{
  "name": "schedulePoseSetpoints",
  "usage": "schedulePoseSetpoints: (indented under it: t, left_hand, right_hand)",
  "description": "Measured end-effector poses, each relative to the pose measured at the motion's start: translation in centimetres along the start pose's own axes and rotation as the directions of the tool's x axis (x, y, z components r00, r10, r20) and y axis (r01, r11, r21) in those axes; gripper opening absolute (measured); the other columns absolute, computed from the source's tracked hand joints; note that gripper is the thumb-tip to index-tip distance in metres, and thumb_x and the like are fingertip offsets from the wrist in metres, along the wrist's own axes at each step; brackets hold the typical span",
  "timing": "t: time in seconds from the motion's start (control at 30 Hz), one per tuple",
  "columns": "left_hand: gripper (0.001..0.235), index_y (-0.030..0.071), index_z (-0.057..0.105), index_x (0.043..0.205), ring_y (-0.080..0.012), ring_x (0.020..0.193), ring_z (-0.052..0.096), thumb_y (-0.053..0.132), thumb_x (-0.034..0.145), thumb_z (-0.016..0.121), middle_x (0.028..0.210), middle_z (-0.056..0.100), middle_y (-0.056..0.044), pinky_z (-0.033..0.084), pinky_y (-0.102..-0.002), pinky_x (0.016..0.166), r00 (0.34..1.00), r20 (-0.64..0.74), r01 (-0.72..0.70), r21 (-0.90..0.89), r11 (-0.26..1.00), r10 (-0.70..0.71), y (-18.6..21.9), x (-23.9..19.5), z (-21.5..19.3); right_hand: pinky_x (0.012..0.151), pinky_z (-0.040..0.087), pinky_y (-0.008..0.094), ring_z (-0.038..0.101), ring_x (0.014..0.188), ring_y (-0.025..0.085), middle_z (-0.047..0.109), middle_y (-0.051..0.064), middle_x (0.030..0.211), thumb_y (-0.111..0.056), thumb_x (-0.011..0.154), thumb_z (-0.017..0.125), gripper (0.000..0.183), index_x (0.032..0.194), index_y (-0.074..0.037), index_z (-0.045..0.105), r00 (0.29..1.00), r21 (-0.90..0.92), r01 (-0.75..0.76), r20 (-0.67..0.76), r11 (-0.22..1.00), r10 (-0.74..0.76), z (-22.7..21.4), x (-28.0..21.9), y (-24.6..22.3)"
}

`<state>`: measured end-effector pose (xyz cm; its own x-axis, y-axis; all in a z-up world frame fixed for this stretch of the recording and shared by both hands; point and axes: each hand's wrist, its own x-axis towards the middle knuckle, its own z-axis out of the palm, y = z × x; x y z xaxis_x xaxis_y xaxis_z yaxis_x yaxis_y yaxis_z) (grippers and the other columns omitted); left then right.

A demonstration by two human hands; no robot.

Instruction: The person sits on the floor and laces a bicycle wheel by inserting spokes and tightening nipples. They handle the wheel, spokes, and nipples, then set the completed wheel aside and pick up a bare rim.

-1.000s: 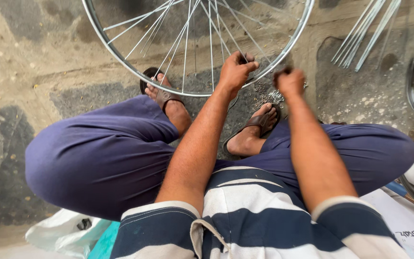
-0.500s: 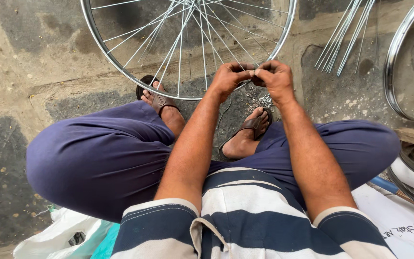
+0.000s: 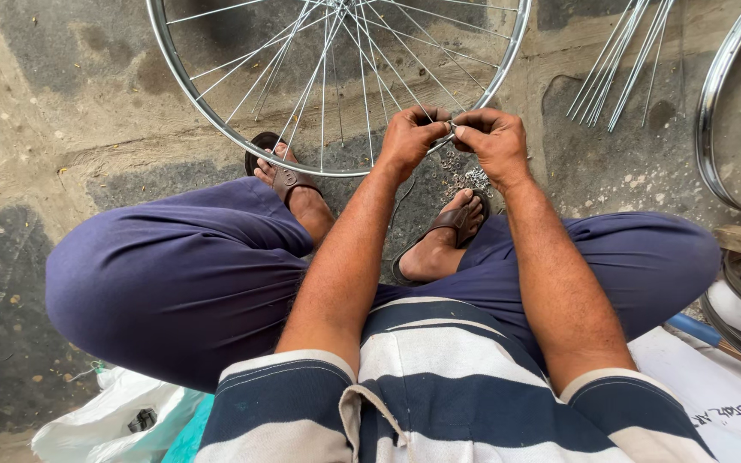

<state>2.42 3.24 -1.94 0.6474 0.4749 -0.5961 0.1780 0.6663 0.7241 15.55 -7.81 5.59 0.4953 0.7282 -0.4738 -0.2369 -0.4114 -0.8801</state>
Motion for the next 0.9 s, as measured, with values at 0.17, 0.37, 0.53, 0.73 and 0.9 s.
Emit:
schedulePoseSetpoints:
  t: [0.17, 0.37, 0.53, 0.73, 0.9]
  left_hand:
    - [0.024, 0.001, 0.076, 0.106, -0.0136, 0.081, 0.073, 0.006, 0.082, 0.076, 0.093, 0.078, -0.009, 0.061, -0.029, 0.074, 1.0, -0.028, 0.0, 0.038, 0.999, 0.001, 0.6, -0.3, 0.3]
    - [0.024, 0.0, 0.078, 0.107, -0.0135, 0.082, 0.07, 0.009, 0.085, 0.073, 0.093, 0.078, -0.009, 0.058, -0.03, 0.072, 1.0, 0.03, 0.009, -0.006, 1.0, -0.009, 0.8, -0.3, 0.1]
    - [0.03, 0.005, 0.073, 0.117, -0.0143, 0.09, 0.069, 0.023, 0.093, 0.07, 0.103, 0.076, -0.007, 0.056, -0.033, 0.079, 1.0, 0.006, -0.021, 0.107, 0.994, 0.021, 1.1, -0.1, 0.4]
    - [0.032, 0.011, 0.067, 0.11, -0.016, 0.086, 0.072, 0.038, 0.092, 0.071, 0.097, 0.077, -0.005, 0.055, -0.036, 0.078, 0.981, -0.186, 0.137, 0.492, 0.86, -0.049, 1.6, -0.2, 1.5]
    - [0.032, 0.011, 0.065, 0.105, -0.0178, 0.084, 0.072, 0.038, 0.091, 0.075, 0.091, 0.076, -0.005, 0.053, -0.039, 0.078, 0.973, -0.229, 0.13, 0.606, 0.785, 0.015, 1.4, 0.1, 1.4]
  right_hand:
    - [0.075, 0.062, 0.026, 0.073, 0.082, 0.012, 0.076, 0.008, 0.095, -0.002, 0.093, 0.076, 0.013, 0.106, 0.001, 0.076, 0.998, -0.147, 0.065, -0.007, 0.987, -0.067, 0.1, 0.1, -0.4]
    - [0.08, 0.062, 0.029, 0.072, 0.089, 0.015, 0.074, 0.008, 0.097, -0.002, 0.092, 0.079, 0.009, 0.101, -0.002, 0.077, 0.943, -0.649, 0.255, 0.005, 0.716, -0.332, 0.9, -0.1, -0.8]
    - [0.087, 0.063, 0.027, 0.071, 0.093, 0.011, 0.073, 0.004, 0.101, 0.005, 0.089, 0.074, 0.023, 0.109, -0.005, 0.07, 0.988, -0.102, 0.13, -0.074, 0.986, -0.138, 0.2, -0.2, -0.1]
    - [0.084, 0.065, 0.029, 0.073, 0.09, 0.014, 0.073, 0.006, 0.099, 0.008, 0.091, 0.074, 0.019, 0.106, -0.003, 0.071, 0.997, 0.043, -0.051, -0.062, 0.998, 0.054, -2.6, -1.1, 2.9]
    - [0.075, 0.058, 0.025, 0.063, 0.082, 0.008, 0.062, -0.002, 0.09, 0.009, 0.086, 0.077, 0.029, 0.097, -0.009, 0.057, 0.995, -0.041, 0.028, -0.091, 0.999, -0.032, -1.7, -0.4, 6.4]
